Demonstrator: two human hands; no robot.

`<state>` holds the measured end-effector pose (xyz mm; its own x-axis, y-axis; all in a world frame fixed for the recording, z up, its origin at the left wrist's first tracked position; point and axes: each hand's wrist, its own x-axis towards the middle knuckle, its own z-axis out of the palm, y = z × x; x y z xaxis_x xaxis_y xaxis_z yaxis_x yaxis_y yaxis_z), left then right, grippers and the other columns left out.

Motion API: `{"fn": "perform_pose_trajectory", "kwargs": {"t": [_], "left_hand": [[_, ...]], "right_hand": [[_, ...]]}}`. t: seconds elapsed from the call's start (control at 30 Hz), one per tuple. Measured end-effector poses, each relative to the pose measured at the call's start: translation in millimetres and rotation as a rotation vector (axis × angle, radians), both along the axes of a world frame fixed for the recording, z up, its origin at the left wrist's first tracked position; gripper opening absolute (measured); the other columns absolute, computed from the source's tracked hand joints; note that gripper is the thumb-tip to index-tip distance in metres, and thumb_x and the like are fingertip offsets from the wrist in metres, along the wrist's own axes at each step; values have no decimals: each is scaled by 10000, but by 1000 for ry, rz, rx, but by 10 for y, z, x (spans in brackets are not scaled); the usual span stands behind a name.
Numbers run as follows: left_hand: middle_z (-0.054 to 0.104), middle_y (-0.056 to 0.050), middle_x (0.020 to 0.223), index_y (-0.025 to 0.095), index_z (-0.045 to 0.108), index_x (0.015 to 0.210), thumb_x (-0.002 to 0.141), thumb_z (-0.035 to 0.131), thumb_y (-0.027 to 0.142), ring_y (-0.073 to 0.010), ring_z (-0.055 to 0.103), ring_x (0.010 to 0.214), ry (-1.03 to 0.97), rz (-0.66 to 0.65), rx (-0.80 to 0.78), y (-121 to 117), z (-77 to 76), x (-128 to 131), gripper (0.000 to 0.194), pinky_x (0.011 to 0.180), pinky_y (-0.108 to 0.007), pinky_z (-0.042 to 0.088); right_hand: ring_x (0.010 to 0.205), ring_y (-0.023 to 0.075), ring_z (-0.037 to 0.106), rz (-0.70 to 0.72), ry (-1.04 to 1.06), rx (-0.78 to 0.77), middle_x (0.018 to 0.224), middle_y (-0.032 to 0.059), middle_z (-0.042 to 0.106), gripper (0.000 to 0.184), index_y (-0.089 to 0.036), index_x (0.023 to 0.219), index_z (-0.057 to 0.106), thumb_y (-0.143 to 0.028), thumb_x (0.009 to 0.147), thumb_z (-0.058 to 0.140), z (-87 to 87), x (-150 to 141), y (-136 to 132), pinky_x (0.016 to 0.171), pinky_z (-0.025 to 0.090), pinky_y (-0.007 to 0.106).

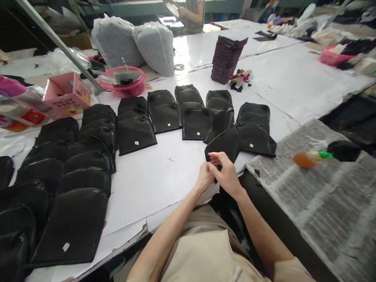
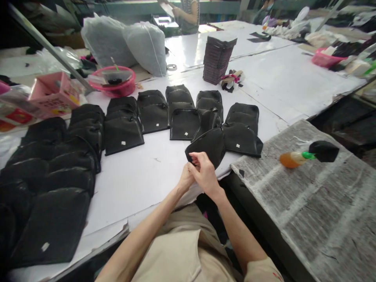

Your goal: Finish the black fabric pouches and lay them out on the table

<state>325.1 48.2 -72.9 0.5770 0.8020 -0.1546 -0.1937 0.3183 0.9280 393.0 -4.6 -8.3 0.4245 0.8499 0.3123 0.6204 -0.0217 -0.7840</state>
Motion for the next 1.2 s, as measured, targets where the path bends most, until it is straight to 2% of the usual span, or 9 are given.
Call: {"fn": "perform_pose_trajectory", "kwargs": {"t": [0.03, 0.17, 0.23, 0.33, 0.47, 0.57, 0.83, 1.07, 1.2], "left_hand": [[718, -75, 859, 115, 703, 866, 781, 654, 223, -218, 658, 840, 2, -12, -2, -11, -10, 12, 145, 829, -338, 522], [739, -66, 945, 122, 714, 976, 797, 606, 185, -204, 666, 888, 28, -21, 16, -82, -32, 19, 218, 890, -345, 501], [743, -57, 976, 131, 722, 976, 787, 614, 180, -205, 666, 921, 33, -24, 39, -115, -25, 26, 224, 915, -338, 492], [750, -51, 957, 131, 735, 933, 790, 607, 195, -206, 672, 901, 40, -34, 65, -144, -1, 45, 202, 896, -335, 505], [756, -53, 977, 135, 749, 913, 780, 599, 182, -210, 674, 924, 5, -35, 78, -126, 31, 64, 206, 916, -342, 502], [760, -42, 976, 146, 752, 961, 754, 594, 151, -208, 675, 936, -19, -14, 76, -74, 53, 61, 260, 918, -332, 501], [743, -29, 877, 145, 747, 880, 727, 548, 144, -185, 660, 854, -21, -46, 15, -61, 48, 9, 251, 812, -277, 513], [698, -2, 723, 147, 704, 737, 693, 537, 136, -163, 622, 750, -16, -74, 8, -123, 87, 7, 173, 744, -259, 508], [700, -3, 743, 141, 712, 765, 697, 541, 145, -152, 606, 722, 4, -95, -1, -120, 108, -1, 184, 704, -244, 497]], "right_hand": [[842, 197, 620, -31, 16, 15, 984, 60, 614, 211, -220, 1067, 633, -259, 865, 584, 53, 158, -14, 759, 546, 335], [778, 189, 630, -390, 42, 110, 882, 38, 647, 279, -195, 1025, 633, -383, 821, 662, 206, 935, 110, 763, 544, 359], [768, 191, 630, -422, 134, 68, 878, 38, 653, 428, -175, 1054, 618, -411, 720, 746, 217, 1266, 282, 751, 542, 359], [791, 190, 635, -331, 288, -50, 863, 28, 660, 564, -162, 1130, 596, -372, 645, 792, 189, 1549, 599, 754, 531, 334], [691, 169, 603, -345, 405, -175, 740, -3, 635, 429, -146, 926, 628, -120, 523, 771, 155, 1681, 946, 604, 506, 268], [585, 152, 565, -405, 526, -251, 620, -13, 603, 290, -152, 733, 591, -33, 488, 694, 115, 1779, 1061, 490, 465, 242], [526, 134, 551, -425, 658, -275, 581, -22, 599, 248, -162, 664, 562, -44, 476, 672, -119, 1952, 940, 426, 434, 221], [539, 133, 558, -429, 680, -236, 566, -33, 595, 257, -161, 656, 563, -30, 457, 661, -207, 2017, 906, 465, 478, 231], [529, 139, 553, -435, 666, -231, 556, -31, 583, 263, -156, 655, 568, -35, 446, 672, -267, 2027, 928, 453, 471, 238]]}}
